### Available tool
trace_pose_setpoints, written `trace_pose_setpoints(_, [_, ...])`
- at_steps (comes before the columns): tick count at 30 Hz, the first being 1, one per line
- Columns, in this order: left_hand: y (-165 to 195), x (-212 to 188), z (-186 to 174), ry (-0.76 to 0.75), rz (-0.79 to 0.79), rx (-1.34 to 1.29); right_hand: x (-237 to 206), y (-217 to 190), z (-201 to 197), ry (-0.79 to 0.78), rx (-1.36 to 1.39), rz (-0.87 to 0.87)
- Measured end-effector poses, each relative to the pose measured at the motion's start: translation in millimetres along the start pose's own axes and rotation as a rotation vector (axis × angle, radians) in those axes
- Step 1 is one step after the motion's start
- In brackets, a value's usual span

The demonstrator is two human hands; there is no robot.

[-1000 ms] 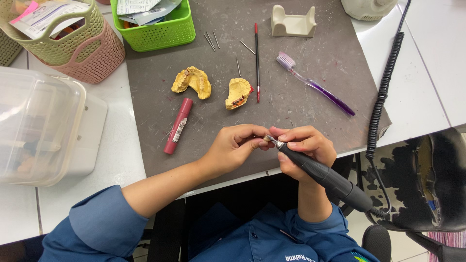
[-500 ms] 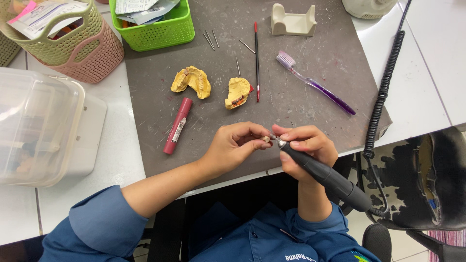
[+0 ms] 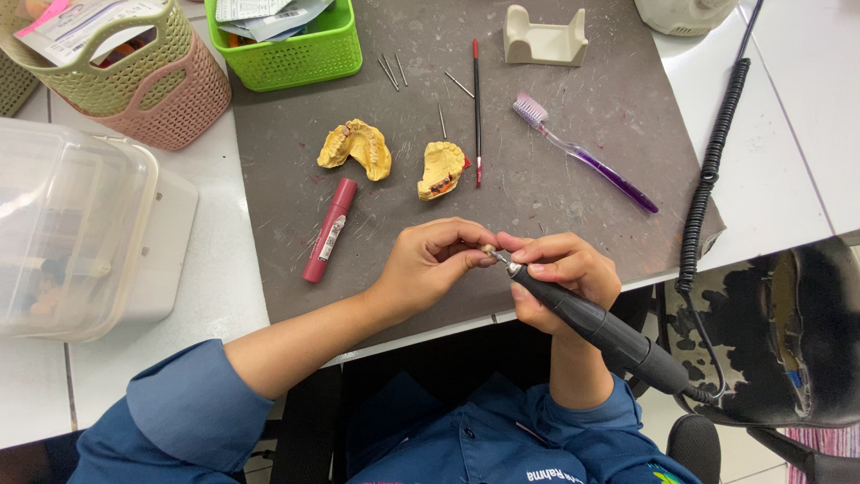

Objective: The person uses a rotary handpiece to grind and shape a small dental prosthesis component. They then place the component into a dental mold to check fit, remove it, and resume grinding with the rotary tool.

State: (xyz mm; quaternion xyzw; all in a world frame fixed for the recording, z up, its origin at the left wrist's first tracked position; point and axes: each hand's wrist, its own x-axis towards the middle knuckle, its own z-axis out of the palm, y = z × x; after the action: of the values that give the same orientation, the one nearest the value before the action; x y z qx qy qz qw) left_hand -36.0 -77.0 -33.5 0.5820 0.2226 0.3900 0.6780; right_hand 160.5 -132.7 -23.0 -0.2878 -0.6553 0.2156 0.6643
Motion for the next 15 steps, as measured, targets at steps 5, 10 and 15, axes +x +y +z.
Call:
trace_pose_setpoints(5, [0.9,0.3,-0.8,0.006,0.016,0.025,1.1,1.2,-0.5,-0.002,0.005,0.017])
trace_pose_setpoints(10, [1.9,0.7,-2.1,0.001,0.026,0.039,0.4,0.0,0.0,0.002,0.017,0.051])
trace_pose_setpoints(15, [3.4,0.9,-3.1,0.004,0.049,0.099,1.7,-1.4,-0.1,-0.007,0.005,0.038])
